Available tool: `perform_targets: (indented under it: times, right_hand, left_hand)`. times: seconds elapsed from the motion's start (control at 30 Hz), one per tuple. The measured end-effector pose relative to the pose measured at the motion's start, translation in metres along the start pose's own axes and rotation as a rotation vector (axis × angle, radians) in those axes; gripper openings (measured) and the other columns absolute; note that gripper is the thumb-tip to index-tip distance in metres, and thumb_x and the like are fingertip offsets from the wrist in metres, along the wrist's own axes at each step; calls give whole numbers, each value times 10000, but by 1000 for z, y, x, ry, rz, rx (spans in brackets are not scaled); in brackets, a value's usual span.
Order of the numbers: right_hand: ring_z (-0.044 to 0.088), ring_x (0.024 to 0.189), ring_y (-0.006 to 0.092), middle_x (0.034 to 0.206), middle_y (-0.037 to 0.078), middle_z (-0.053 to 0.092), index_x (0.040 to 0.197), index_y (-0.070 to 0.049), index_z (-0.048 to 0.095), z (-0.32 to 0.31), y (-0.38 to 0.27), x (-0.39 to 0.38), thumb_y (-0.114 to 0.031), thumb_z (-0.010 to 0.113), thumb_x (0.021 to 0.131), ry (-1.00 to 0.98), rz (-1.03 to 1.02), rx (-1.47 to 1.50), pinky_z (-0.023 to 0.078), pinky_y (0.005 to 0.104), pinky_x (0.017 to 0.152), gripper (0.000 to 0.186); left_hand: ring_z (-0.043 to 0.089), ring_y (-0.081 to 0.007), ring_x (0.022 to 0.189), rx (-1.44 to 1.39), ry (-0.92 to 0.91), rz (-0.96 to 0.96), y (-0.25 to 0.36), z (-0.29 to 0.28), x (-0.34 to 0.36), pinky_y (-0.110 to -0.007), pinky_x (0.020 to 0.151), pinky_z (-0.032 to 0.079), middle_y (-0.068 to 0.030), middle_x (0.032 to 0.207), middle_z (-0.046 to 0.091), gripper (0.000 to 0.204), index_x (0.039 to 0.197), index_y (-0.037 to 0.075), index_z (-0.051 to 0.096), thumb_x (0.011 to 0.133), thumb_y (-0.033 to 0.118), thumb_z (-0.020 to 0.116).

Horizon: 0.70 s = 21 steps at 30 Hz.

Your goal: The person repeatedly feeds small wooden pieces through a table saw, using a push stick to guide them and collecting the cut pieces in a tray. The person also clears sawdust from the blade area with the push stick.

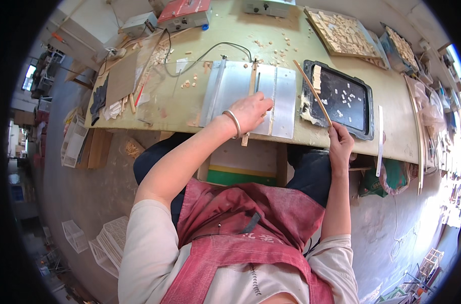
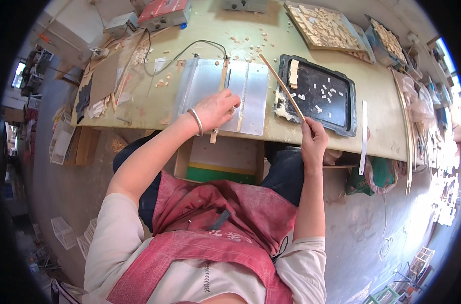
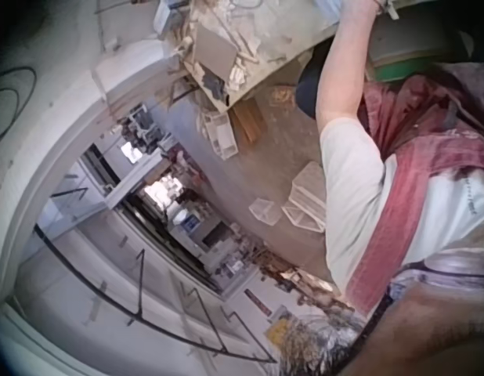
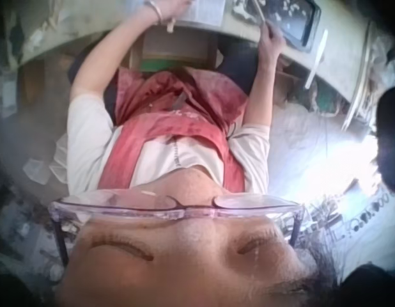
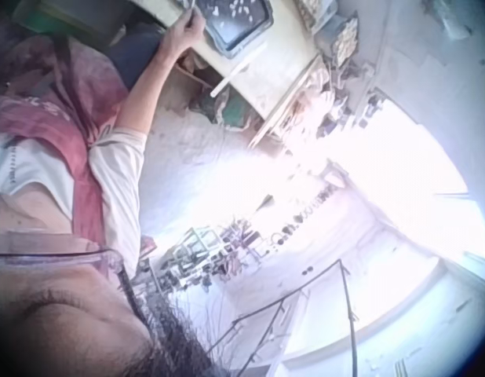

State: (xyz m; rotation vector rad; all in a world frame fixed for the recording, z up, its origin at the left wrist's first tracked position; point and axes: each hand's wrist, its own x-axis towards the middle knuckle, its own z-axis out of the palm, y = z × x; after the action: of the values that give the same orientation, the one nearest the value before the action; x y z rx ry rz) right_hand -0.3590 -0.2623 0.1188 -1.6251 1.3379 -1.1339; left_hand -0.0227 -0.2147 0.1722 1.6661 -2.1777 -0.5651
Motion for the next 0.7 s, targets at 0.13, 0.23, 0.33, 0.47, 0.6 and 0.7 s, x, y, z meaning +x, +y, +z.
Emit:
perform_targets:
  times: [0.13,0.23,0.33,0.47,0.6,0.7]
  right_hand:
    - [541,829,63,888,-17,632,1134,26,761,1,0,1,-38,686,1009,5,6,0,429,226,737,159]
    - [544,828,63,884,-18,635,1136,26,761,2,-1,0,-39,686,1009,6,8,1,430,225,737,161]
    - [545,826,63,884,-18,639,1136,27,761,1,0,1,-42,688,1010,7,3,-1,432,225,736,162]
    - [541,823,61,887,-18,640,1135,30,759,0,1,1,-47,690,1011,14,9,-13,431,226,733,162]
    - [541,828,50,902,-28,654,1151,44,749,1,-1,2,-59,681,1022,-5,12,-21,431,219,735,178]
    - [544,828,49,904,-32,660,1157,50,746,2,-5,1,-66,676,1028,-17,9,-28,433,215,741,187]
  left_hand:
    - [663,-399,931,11,-17,56,-5,7,4,-490,818,552,-154,1023,620,132,1018,74,644,900,75,705]
    - [663,-400,910,12,-44,40,-5,8,8,-484,794,551,-163,976,630,91,969,63,654,888,81,693]
    - [662,-381,874,-4,-115,1,-8,5,21,-461,767,551,-168,923,639,71,918,42,658,869,86,685]
    - [655,-301,806,-207,-22,12,-6,0,18,-400,741,551,-146,884,635,102,898,26,660,834,88,711]
    - [651,-233,785,-345,53,12,23,-14,0,-352,725,549,-119,880,627,133,912,29,668,818,95,736]
    - [667,-290,800,-271,79,99,31,9,-12,-399,728,556,-131,923,635,181,1006,50,678,828,77,698]
